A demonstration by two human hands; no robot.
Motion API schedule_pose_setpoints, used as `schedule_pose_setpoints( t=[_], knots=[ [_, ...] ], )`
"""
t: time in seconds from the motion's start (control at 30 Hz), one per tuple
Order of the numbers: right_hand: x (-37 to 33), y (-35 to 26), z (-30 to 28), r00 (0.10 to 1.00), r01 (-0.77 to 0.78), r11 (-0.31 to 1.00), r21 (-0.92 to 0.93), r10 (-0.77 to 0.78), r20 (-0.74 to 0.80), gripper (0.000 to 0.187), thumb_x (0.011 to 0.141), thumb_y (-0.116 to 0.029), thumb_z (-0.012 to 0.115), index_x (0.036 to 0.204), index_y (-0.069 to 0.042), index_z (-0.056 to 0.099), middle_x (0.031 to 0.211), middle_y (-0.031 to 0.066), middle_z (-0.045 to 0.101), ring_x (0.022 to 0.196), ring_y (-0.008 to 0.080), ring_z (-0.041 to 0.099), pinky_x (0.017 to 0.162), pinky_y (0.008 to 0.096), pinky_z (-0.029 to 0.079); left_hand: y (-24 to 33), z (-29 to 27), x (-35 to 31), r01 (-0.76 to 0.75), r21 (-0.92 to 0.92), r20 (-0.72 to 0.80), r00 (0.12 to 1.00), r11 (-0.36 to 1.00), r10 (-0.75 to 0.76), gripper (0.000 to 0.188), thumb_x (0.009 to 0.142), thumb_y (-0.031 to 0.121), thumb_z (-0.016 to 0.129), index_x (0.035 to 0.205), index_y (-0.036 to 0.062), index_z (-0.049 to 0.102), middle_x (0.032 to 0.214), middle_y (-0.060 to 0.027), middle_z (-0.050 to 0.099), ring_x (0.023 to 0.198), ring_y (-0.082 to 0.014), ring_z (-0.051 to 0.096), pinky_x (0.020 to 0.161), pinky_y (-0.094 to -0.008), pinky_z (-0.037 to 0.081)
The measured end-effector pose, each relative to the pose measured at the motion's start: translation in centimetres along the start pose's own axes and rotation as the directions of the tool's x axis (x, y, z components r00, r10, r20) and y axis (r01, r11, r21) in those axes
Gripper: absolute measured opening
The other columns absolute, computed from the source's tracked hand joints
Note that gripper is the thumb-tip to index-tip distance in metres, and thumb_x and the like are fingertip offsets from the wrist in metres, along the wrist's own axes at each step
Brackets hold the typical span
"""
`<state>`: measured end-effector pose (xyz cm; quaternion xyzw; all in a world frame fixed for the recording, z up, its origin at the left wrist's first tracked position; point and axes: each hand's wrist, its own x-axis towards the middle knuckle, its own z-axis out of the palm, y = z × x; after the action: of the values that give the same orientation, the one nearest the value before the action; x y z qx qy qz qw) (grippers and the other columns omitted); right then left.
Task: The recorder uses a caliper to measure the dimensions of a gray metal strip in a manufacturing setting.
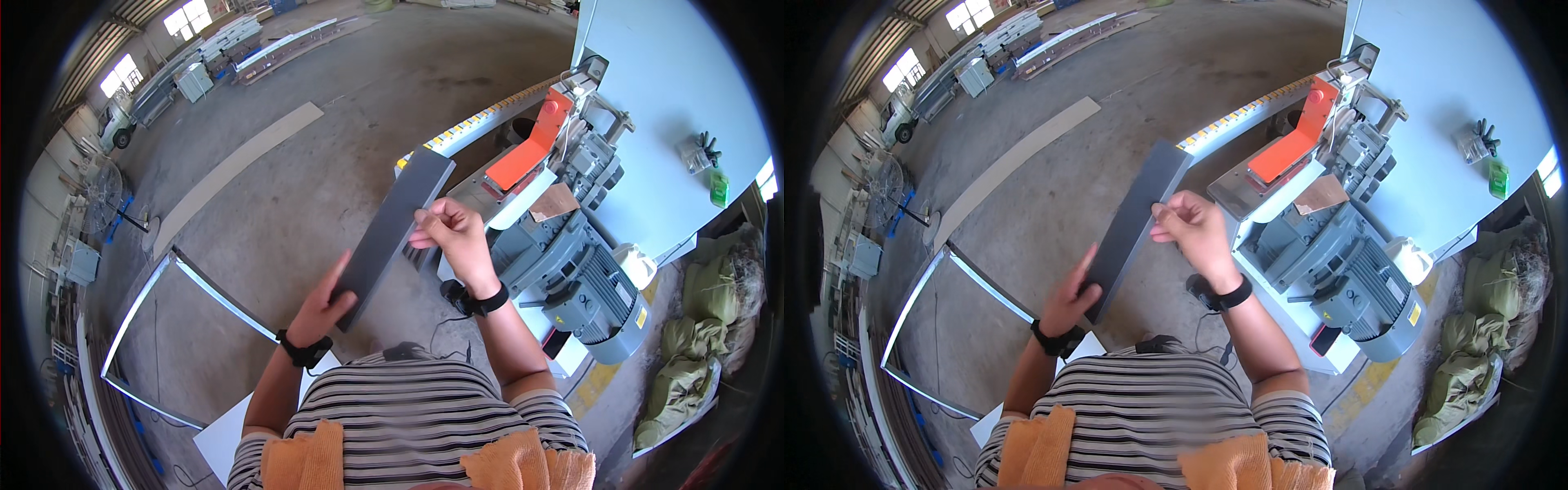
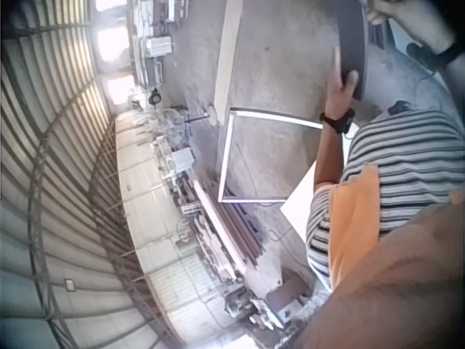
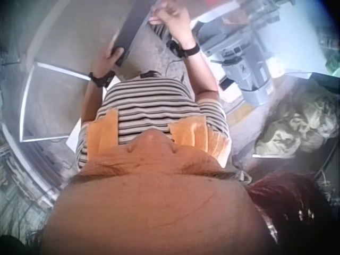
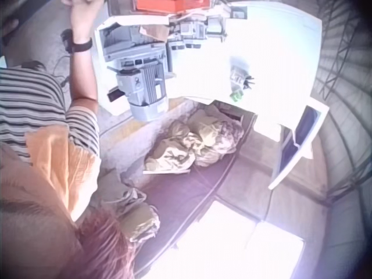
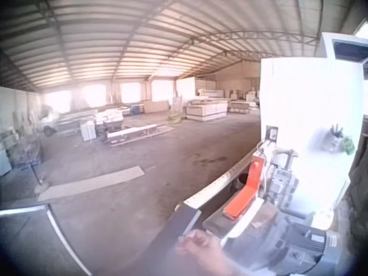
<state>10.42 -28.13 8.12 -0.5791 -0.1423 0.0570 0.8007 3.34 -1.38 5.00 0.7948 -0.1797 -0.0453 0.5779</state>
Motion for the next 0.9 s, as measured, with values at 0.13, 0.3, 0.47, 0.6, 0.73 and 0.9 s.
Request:
schedule_pose_setpoints(
  t=[0.13, 0.3, 0.47, 0.6, 0.73, 0.9],
  knots=[
    [0.1, 1.1, 2.3, 0.973, 0.032, 0.989, -0.141, -0.063, -0.224, 0.016, 0.09, -0.008, 0.069, 0.097, 0.003, 0.059, 0.085, 0.003, 0.064, 0.079, 0.0113, 0.065, 0.072, 0.0252, 0.053, -0.6, 1.8, 0.1, 0.071, -0.119, 0.13, 0.99, 0.99, -0.055, 0.071, 0.088, 0.028, 0.067, 0.144, 0.0007, 0.033, 0.105, -0.0113, 0.058, 0.089, -0.0156, 0.057, 0.077, -0.0273, 0.047],
    [0.5, 3.9, 1.6, 0.93, 0.127, 0.97, -0.209, -0.189, -0.315, 0.037, 0.085, -0.015, 0.076, 0.108, 0.001, 0.053, 0.097, 0.0045, 0.057, 0.08, 0.0094, 0.057, 0.071, 0.0244, 0.049, -4.4, 1.9, -0.7, 0.48, -0.809, 0.53, 0.846, 0.338, 0.066, 0.067, 0.085, 0.054, 0.057, 0.126, 0.0008, 0.048, 0.093, -0.0116, 0.055, 0.067, -0.0138, 0.048, 0.054, -0.0256, 0.042],
    [0.1, 2.9, 2.0, 0.976, -0.01, 0.992, 0.127, 0.037, -0.214, 0.035, 0.085, -0.015, 0.076, 0.107, -0.001, 0.053, 0.087, 0.0036, 0.064, 0.076, 0.0092, 0.061, 0.066, 0.0237, 0.048, -5.5, 2.1, -1.3, 0.52, -0.813, 0.544, 0.839, 0.263, 0.021, 0.07, 0.087, 0.052, 0.056, 0.131, -0.0018, 0.046, 0.107, -0.0203, 0.059, 0.076, -0.0208, 0.059, 0.063, -0.0278, 0.05],
    [-0.1, 2.8, 1.7, 0.97, 0.023, 0.999, 0.037, -0.013, -0.245, 0.028, 0.085, -0.01, 0.074, 0.101, -0.004, 0.052, 0.081, 0.0032, 0.066, 0.071, 0.0074, 0.061, 0.061, 0.0214, 0.047, -2.9, 1.9, -1.1, 0.551, -0.773, 0.536, 0.832, 0.313, -0.141, 0.065, 0.091, 0.045, 0.053, 0.134, -0.003, 0.044, 0.121, -0.024, 0.058, 0.093, -0.0298, 0.065, 0.075, -0.0329, 0.055],
    [-0.1, 2.9, 1.5, 0.969, 0.05, 0.998, -0.042, -0.059, -0.239, 0.026, 0.085, -0.008, 0.074, 0.099, -0.004, 0.052, 0.08, 0.0038, 0.066, 0.07, 0.0069, 0.061, 0.06, 0.0205, 0.047, -2.6, 1.9, -1.2, 0.426, -0.65, 0.399, 0.896, 0.63, -0.194, 0.047, 0.1, 0.031, 0.042, 0.133, -0.0034, 0.045, 0.12, -0.0204, 0.062, 0.099, -0.0285, 0.067, 0.083, -0.0358, 0.055],
    [-0.1, 2.8, 1.4, 0.977, 0.029, 1.0, -0.006, -0.03, -0.21, 0.025, 0.086, -0.008, 0.074, 0.099, -0.004, 0.052, 0.082, 0.0033, 0.068, 0.071, 0.0067, 0.062, 0.061, 0.0205, 0.047, -2.4, 2.0, -1.6, 0.326, -0.453, 0.229, 0.942, 0.83, -0.245, 0.036, 0.104, 0.026, 0.04, 0.114, -0.0032, 0.058, 0.094, -0.0106, 0.068, 0.085, -0.0158, 0.064, 0.079, -0.0282, 0.051]
  ],
)
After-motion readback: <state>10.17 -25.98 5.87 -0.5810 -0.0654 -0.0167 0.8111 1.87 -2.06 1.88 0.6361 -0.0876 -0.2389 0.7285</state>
